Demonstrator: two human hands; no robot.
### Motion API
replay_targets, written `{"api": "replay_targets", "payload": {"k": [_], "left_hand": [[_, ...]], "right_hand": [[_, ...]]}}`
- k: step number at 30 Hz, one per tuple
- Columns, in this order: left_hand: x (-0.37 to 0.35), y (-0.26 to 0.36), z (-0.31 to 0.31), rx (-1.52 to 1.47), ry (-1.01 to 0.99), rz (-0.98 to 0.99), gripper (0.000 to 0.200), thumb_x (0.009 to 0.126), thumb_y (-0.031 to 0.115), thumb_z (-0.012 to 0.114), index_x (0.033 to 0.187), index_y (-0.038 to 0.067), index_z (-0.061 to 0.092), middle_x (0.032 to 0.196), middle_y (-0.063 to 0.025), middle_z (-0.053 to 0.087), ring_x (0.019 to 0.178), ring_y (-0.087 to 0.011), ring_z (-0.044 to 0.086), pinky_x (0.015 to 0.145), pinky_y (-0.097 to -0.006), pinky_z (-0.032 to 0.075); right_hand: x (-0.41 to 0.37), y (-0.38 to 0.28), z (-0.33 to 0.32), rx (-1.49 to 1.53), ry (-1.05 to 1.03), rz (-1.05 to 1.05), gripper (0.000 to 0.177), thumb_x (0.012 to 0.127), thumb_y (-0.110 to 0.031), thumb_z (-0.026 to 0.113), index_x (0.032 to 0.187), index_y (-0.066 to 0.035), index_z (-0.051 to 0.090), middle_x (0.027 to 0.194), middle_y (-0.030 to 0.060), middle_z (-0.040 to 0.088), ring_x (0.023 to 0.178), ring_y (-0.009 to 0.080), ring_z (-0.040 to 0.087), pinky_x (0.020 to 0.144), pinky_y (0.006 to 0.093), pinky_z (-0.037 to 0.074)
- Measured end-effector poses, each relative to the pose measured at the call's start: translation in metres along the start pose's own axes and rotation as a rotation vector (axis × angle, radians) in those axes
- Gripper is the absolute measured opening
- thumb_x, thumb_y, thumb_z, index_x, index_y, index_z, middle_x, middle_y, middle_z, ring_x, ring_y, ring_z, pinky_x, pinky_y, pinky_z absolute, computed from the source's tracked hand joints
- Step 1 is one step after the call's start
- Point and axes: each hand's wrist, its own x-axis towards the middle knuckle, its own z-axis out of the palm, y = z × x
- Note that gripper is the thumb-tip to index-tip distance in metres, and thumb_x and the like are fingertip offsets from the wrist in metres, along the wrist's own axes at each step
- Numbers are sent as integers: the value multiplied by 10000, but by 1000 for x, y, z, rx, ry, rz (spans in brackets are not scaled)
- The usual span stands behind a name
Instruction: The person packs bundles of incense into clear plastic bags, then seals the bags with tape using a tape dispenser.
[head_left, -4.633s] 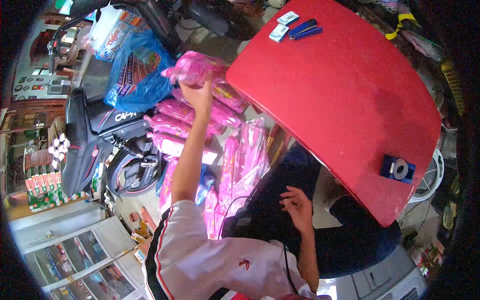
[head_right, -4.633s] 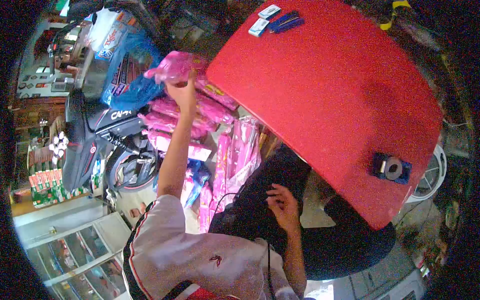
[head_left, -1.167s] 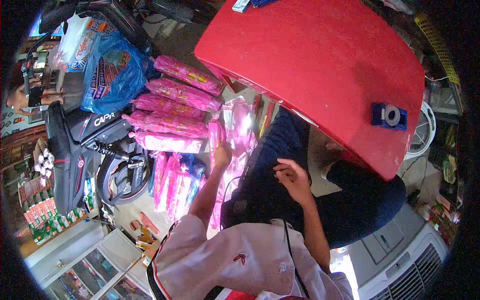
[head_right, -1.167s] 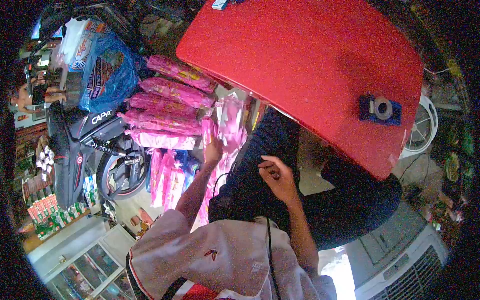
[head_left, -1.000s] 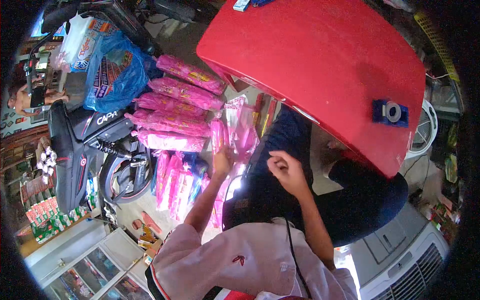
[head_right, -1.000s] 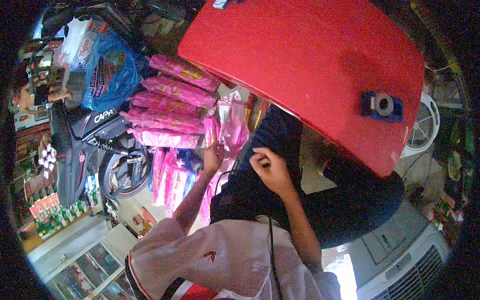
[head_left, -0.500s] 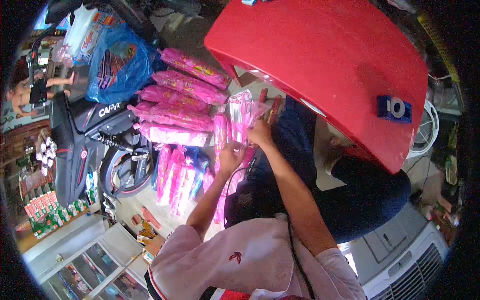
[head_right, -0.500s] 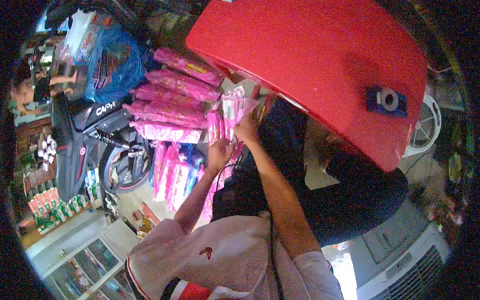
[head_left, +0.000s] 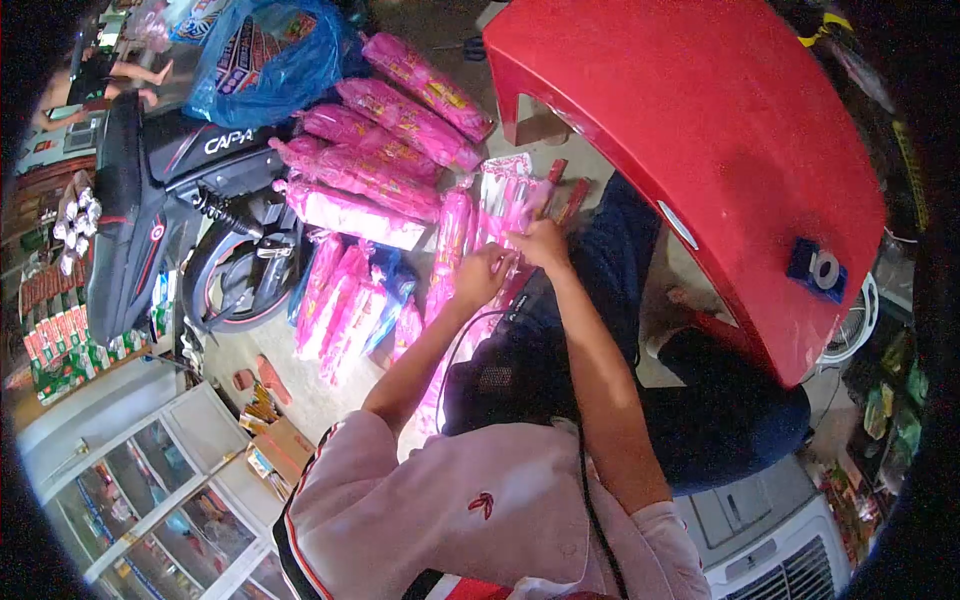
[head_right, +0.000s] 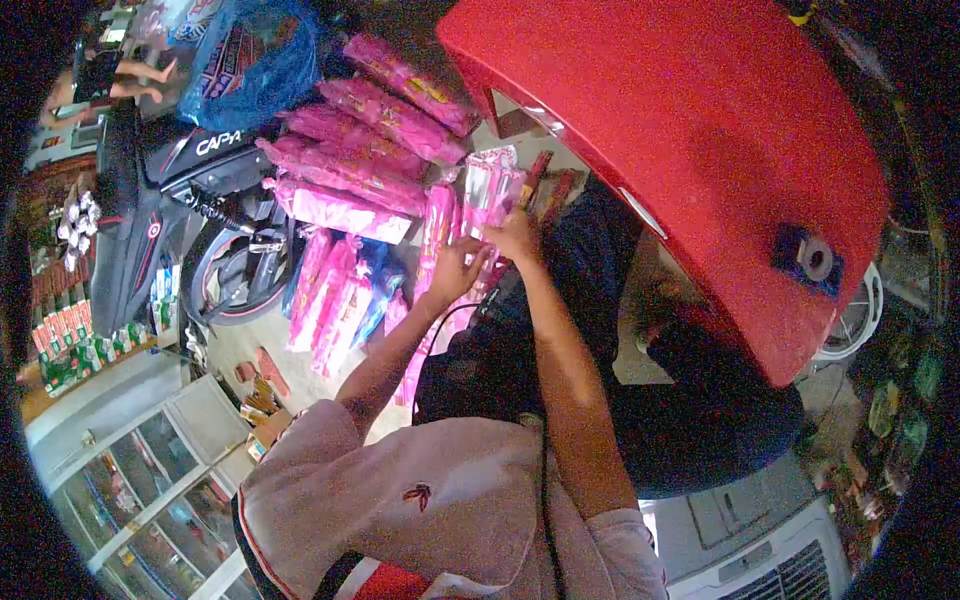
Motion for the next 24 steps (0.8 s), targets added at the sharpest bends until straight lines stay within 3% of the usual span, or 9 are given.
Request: {"api": "replay_targets", "payload": {"k": [2, 3, 6, 9, 13, 15, 18, 21, 24], "left_hand": [[1, 2, -2, -66, 8, -4, 333, 1016, 319, 657, 1090, 12, 764, 1037, -207, 747, 903, -387, 735, 798, -465, 570], [0, 6, -1, -136, 52, -48, 327, 1015, 301, 666, 1107, 1, 757, 976, -214, 758, 859, -334, 755, 779, -430, 580], [8, 2, 4, -275, 31, -290, 295, 1017, 273, 670, 1095, 5, 767, 901, -178, 774, 775, -248, 754, 719, -385, 583], [15, -10, 6, -302, 42, -220, 251, 1016, 231, 666, 1087, 16, 774, 835, -134, 778, 701, -182, 723, 647, -352, 566], [19, -31, 15, -372, 115, -194, 262, 1020, 236, 660, 1083, 8, 771, 807, -100, 771, 676, -144, 697, 607, -340, 545], [21, -29, 12, -329, 49, -246, 275, 1026, 256, 658, 1079, 12, 773, 806, -97, 767, 676, -140, 692, 611, -336, 541], [20, -17, 7, -320, 5, -257, 299, 1033, 286, 656, 1074, 14, 775, 806, -100, 762, 686, -136, 688, 627, -329, 538], [21, -13, 4, -322, -4, -234, 326, 1036, 311, 662, 1072, 6, 772, 811, -106, 758, 707, -132, 690, 650, -321, 538], [21, -8, 1, -330, 5, -229, 304, 1028, 286, 683, 1069, -2, 768, 822, -102, 761, 731, -128, 696, 664, -311, 539]], "right_hand": [[0, -3, -1, -63, 9, -23, 593, 827, -499, 841, 585, 13, 664, 496, 140, 590, 432, 226, 592, 471, 452, 447], [0, -6, -2, -93, 16, -34, 610, 829, -511, 837, 574, 12, 652, 489, 142, 579, 432, 228, 585, 470, 459, 435], [-3, -9, -2, -62, 26, -19, 650, 858, -522, 810, 548, 11, 607, 485, 138, 547, 446, 228, 586, 474, 477, 419], [3, 1, 8, -80, 41, -10, 609, 904, -498, 777, 594, 5, 634, 524, 117, 588, 460, 199, 599, 461, 440, 438], [9, 7, 10, 67, -108, 137, 460, 977, -403, 714, 787, 16, 716, 653, 97, 687, 484, 172, 632, 454, 361, 483], [6, 5, 5, 113, -175, 162, 400, 1000, -356, 691, 862, 18, 724, 708, 85, 715, 498, 161, 648, 458, 328, 504], [1, -1, 0, 236, -253, 111, 377, 1011, -326, 681, 885, 28, 712, 736, 92, 716, 517, 165, 666, 464, 330, 517], [-4, -6, -6, 280, -220, 187, 380, 991, -339, 714, 856, 17, 729, 695, 83, 711, 520, 161, 657, 459, 327, 493], [0, -8, -4, 92, -102, 82, 446, 963, -398, 741, 793, 14, 745, 622, 100, 683, 522, 176, 638, 475, 383, 473]]}}
